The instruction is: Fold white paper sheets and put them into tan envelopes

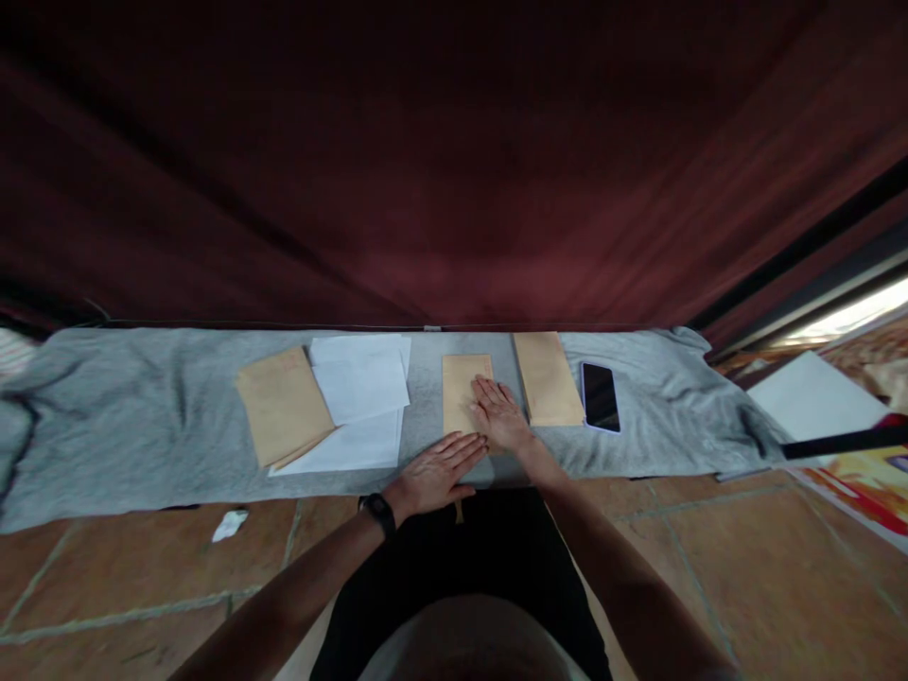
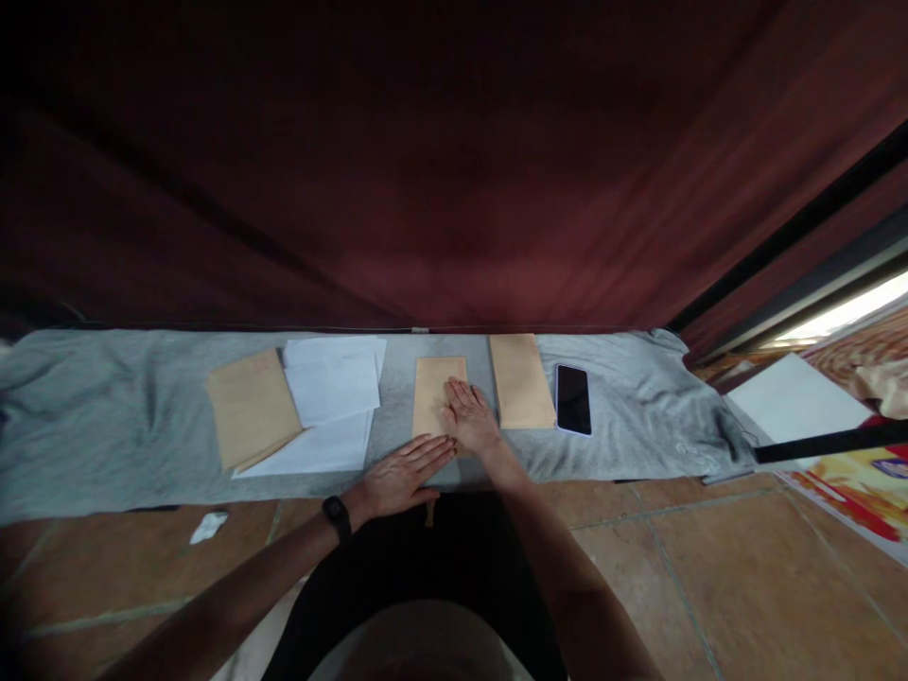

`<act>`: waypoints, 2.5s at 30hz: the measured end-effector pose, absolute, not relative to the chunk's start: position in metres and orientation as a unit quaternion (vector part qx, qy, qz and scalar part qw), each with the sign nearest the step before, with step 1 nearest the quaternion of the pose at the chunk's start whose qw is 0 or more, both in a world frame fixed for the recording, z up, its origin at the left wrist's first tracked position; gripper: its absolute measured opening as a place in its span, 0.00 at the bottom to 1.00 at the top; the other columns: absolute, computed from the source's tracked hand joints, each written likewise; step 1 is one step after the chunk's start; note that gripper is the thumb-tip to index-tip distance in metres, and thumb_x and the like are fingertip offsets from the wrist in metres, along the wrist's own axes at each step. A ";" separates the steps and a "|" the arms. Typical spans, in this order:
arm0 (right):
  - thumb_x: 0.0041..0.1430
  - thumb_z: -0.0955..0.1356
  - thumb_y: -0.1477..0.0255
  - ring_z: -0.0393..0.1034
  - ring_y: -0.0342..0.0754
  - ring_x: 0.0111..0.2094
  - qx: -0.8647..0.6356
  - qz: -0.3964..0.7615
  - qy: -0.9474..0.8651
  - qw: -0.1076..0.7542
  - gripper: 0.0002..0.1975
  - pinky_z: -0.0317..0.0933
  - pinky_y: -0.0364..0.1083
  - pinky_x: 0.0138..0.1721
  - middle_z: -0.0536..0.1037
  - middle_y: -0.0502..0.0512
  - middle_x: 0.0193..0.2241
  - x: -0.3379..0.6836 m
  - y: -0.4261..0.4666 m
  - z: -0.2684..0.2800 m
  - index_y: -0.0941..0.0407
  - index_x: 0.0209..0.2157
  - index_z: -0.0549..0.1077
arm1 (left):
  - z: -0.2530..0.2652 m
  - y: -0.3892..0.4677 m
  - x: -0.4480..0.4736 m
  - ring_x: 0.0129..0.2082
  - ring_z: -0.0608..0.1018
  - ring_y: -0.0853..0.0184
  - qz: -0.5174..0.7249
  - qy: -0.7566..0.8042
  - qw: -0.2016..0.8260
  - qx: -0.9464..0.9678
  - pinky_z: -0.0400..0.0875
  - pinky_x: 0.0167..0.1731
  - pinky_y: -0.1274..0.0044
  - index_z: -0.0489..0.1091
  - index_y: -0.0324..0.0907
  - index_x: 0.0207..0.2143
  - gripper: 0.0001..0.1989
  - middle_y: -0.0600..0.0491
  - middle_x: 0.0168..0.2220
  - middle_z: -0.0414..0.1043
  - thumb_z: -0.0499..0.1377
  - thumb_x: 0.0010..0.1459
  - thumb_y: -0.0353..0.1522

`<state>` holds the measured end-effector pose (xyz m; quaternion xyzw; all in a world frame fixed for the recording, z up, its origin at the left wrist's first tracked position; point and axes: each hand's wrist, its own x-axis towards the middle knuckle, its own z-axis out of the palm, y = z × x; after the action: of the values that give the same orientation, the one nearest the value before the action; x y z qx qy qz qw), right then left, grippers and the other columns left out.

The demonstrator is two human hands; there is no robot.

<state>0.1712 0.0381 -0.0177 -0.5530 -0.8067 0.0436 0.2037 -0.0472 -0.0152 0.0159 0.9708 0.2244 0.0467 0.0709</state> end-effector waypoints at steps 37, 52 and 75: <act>0.73 0.55 0.60 0.47 0.60 0.70 -0.652 0.011 -0.746 0.138 0.30 0.41 0.62 0.67 0.53 0.68 0.69 0.138 0.073 -0.014 0.62 0.69 0.53 | 0.011 -0.017 -0.046 0.71 0.51 0.64 0.069 0.219 0.066 0.971 0.43 0.69 0.69 0.51 0.47 0.69 0.31 0.51 0.72 0.48 0.52 0.68 0.45; 0.74 0.53 0.64 0.50 0.52 0.69 -0.621 0.011 -0.772 0.137 0.26 0.45 0.57 0.67 0.56 0.58 0.69 0.156 0.008 -0.014 0.55 0.69 0.55 | 0.009 -0.017 -0.047 0.70 0.57 0.64 0.089 0.226 0.079 0.967 0.47 0.69 0.68 0.55 0.45 0.68 0.30 0.49 0.69 0.56 0.51 0.68 0.46; 0.71 0.60 0.66 0.54 0.52 0.68 -0.538 0.043 -0.820 0.190 0.27 0.49 0.57 0.68 0.62 0.58 0.67 0.145 -0.087 -0.007 0.57 0.68 0.57 | -0.001 -0.035 -0.076 0.70 0.55 0.61 0.120 0.303 0.028 0.945 0.52 0.69 0.65 0.50 0.39 0.69 0.31 0.44 0.70 0.53 0.50 0.69 0.42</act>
<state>0.1449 -0.0872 -0.0072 -0.5383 -0.8198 0.0434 0.1902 -0.0755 -0.0350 -0.0010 0.9450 0.3030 0.1198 0.0281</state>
